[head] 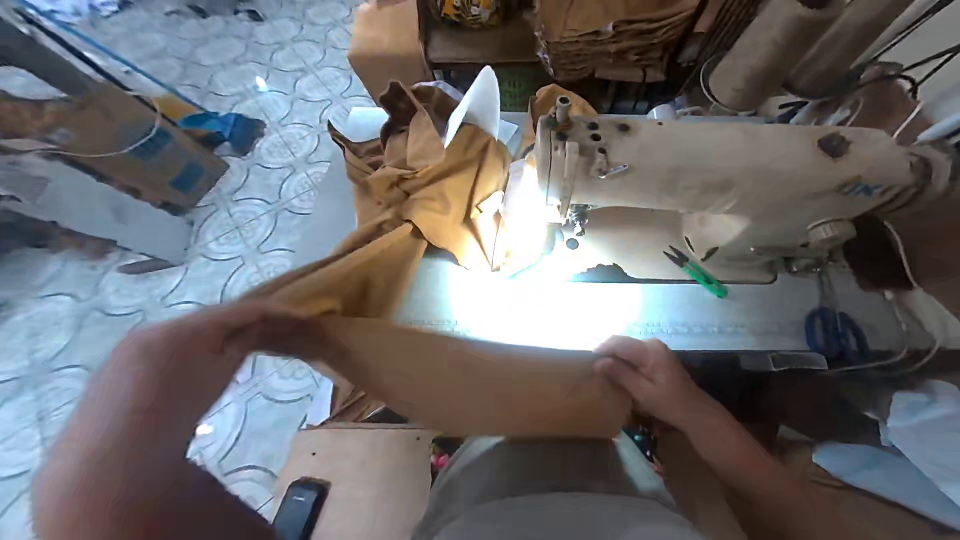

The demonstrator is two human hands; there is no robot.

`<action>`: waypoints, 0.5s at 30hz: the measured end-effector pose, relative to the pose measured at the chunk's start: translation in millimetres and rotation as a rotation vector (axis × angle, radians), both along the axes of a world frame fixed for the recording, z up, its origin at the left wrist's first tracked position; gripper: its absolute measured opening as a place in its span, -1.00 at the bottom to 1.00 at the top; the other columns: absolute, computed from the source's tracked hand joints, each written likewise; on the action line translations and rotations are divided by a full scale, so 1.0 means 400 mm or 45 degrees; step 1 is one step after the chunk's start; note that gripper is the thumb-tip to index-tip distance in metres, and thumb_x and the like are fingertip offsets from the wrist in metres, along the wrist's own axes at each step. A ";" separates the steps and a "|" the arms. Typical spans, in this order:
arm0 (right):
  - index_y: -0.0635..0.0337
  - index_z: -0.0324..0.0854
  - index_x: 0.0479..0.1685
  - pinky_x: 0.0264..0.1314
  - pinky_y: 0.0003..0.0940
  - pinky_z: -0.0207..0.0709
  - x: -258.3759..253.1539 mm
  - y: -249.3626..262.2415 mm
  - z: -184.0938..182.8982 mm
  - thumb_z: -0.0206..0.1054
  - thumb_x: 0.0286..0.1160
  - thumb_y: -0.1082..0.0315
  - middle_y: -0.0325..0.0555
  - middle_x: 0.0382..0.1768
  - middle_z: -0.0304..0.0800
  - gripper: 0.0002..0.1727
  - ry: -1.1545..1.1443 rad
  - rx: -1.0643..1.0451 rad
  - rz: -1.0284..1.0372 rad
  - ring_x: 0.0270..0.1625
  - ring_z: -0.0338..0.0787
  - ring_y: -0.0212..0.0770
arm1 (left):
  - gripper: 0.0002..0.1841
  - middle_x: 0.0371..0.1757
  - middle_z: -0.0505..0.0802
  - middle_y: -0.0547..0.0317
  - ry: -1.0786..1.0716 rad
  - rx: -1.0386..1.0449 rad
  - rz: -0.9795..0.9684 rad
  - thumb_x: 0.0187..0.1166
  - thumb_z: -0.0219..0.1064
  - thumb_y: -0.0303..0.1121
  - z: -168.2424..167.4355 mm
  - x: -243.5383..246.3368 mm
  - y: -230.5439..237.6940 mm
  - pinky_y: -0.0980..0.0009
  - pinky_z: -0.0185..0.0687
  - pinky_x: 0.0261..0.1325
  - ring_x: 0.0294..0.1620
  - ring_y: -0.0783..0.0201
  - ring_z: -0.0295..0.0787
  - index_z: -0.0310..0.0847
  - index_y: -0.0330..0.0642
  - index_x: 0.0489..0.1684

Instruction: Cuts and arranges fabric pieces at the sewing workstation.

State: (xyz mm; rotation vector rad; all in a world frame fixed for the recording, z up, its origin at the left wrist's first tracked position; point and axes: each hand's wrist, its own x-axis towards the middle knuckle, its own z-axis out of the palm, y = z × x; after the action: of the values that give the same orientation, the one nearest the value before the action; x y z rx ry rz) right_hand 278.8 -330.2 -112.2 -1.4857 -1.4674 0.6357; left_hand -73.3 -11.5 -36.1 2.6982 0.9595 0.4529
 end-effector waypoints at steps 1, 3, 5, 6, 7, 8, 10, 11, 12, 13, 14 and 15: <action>0.36 0.75 -0.11 -0.13 -0.68 0.59 -0.001 0.030 -0.004 0.16 0.79 0.25 -0.15 -0.36 0.82 -0.65 0.014 -0.116 -0.015 -0.30 0.72 -0.61 | -0.74 0.02 0.85 -0.38 -0.013 0.171 0.038 0.73 0.16 -0.42 0.024 0.045 0.025 -0.67 0.40 0.11 0.10 -0.50 0.77 0.80 -0.30 0.05; 0.29 0.81 -0.01 -0.08 -0.51 0.62 0.023 0.099 -0.028 0.13 0.80 0.21 -0.15 -0.32 0.84 -0.62 -0.013 -0.332 -0.111 -0.29 0.73 -0.50 | -0.71 0.28 0.75 -0.37 -0.122 0.402 0.101 0.79 0.14 -0.35 0.040 0.179 0.049 -0.77 -0.15 0.47 0.46 -0.60 0.45 0.79 -0.25 0.13; 0.31 0.80 0.04 0.08 -0.35 0.66 0.084 0.168 -0.051 0.15 0.78 0.28 -0.04 -0.21 0.86 -0.66 -0.083 -0.365 -0.361 -0.15 0.79 -0.33 | -0.66 0.47 0.61 -0.29 -0.154 0.504 0.181 0.83 0.10 -0.21 -0.004 0.295 0.053 -0.73 -0.31 0.55 0.61 -0.53 0.28 0.76 -0.13 0.25; 0.36 0.77 0.05 0.16 -0.21 0.66 0.124 0.201 -0.063 0.18 0.74 0.33 0.08 -0.14 0.86 -0.70 -0.125 -0.338 -0.505 -0.08 0.82 -0.18 | -0.66 0.51 0.59 -0.31 -0.159 0.472 0.221 0.81 0.14 -0.21 -0.038 0.337 0.044 -0.74 -0.26 0.53 0.62 -0.53 0.28 0.74 -0.10 0.32; 0.34 0.74 0.19 0.28 -0.13 0.70 0.170 0.233 -0.074 0.21 0.74 0.34 0.11 0.02 0.88 -0.70 -0.183 -0.314 -0.598 0.05 0.87 -0.11 | -0.66 0.53 0.58 -0.34 -0.146 0.400 0.273 0.77 0.21 -0.23 -0.075 0.366 0.025 -0.75 -0.19 0.51 0.63 -0.54 0.28 0.72 -0.07 0.38; 0.32 0.70 0.28 0.34 -0.07 0.69 0.214 0.268 -0.083 0.23 0.75 0.34 0.14 0.12 0.86 -0.68 -0.258 -0.300 -0.653 0.15 0.87 -0.05 | -0.62 0.58 0.54 -0.35 -0.114 0.312 0.346 0.71 0.29 -0.23 -0.119 0.385 0.005 -0.76 -0.16 0.50 0.67 -0.55 0.23 0.66 -0.03 0.46; 0.44 0.68 0.23 0.35 0.20 0.61 0.269 0.344 -0.084 0.25 0.75 0.28 0.35 0.13 0.81 -0.64 -0.504 -0.321 -0.723 0.22 0.82 0.24 | -0.45 0.72 0.40 -0.35 -0.018 0.154 0.479 0.64 0.37 -0.14 -0.220 0.407 -0.020 -0.83 -0.31 0.47 0.78 -0.58 0.02 0.50 0.06 0.65; 0.46 0.66 0.26 0.40 0.31 0.53 0.277 0.377 -0.078 0.26 0.73 0.28 0.43 0.19 0.76 -0.61 -0.595 -0.373 -0.718 0.31 0.76 0.33 | -0.43 0.77 0.32 -0.34 0.038 0.080 0.514 0.66 0.34 -0.09 -0.270 0.412 -0.026 -0.82 -0.33 0.48 0.81 -0.58 -0.06 0.46 0.10 0.69; 0.45 0.65 0.28 0.45 0.32 0.48 0.280 0.398 -0.076 0.29 0.71 0.26 0.43 0.24 0.74 -0.60 -0.616 -0.391 -0.700 0.38 0.71 0.33 | -0.45 0.79 0.30 -0.33 0.089 0.025 0.524 0.72 0.25 -0.05 -0.310 0.417 -0.028 -0.80 -0.29 0.50 0.82 -0.56 -0.07 0.43 0.12 0.71; 0.42 0.64 0.33 0.51 0.26 0.43 0.277 0.410 -0.065 0.31 0.69 0.24 0.39 0.30 0.72 -0.57 -0.593 -0.439 -0.692 0.45 0.67 0.27 | -0.46 0.79 0.32 -0.33 0.119 -0.008 0.514 0.77 0.17 -0.04 -0.332 0.419 -0.029 -0.77 -0.23 0.51 0.82 -0.54 -0.03 0.42 0.13 0.72; 0.40 0.63 0.37 0.58 0.20 0.39 0.268 0.417 -0.050 0.34 0.65 0.22 0.35 0.36 0.70 -0.53 -0.567 -0.503 -0.713 0.51 0.63 0.22 | -0.47 0.79 0.32 -0.32 0.118 -0.039 0.493 0.78 0.15 -0.05 -0.339 0.419 -0.027 -0.75 -0.22 0.52 0.83 -0.52 -0.02 0.41 0.12 0.73; 0.40 0.63 0.37 0.61 0.15 0.39 0.259 0.418 -0.045 0.35 0.64 0.21 0.33 0.38 0.70 -0.52 -0.536 -0.553 -0.755 0.53 0.62 0.18 | -0.47 0.79 0.32 -0.31 0.108 -0.060 0.472 0.79 0.15 -0.07 -0.337 0.417 -0.024 -0.75 -0.23 0.53 0.83 -0.51 -0.02 0.40 0.11 0.73</action>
State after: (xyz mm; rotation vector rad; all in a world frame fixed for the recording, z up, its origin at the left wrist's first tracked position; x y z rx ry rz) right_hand 382.2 -163.0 -130.1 -2.3800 -1.1184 0.2873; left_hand 93.4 -21.2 -171.1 2.5160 1.4839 0.3783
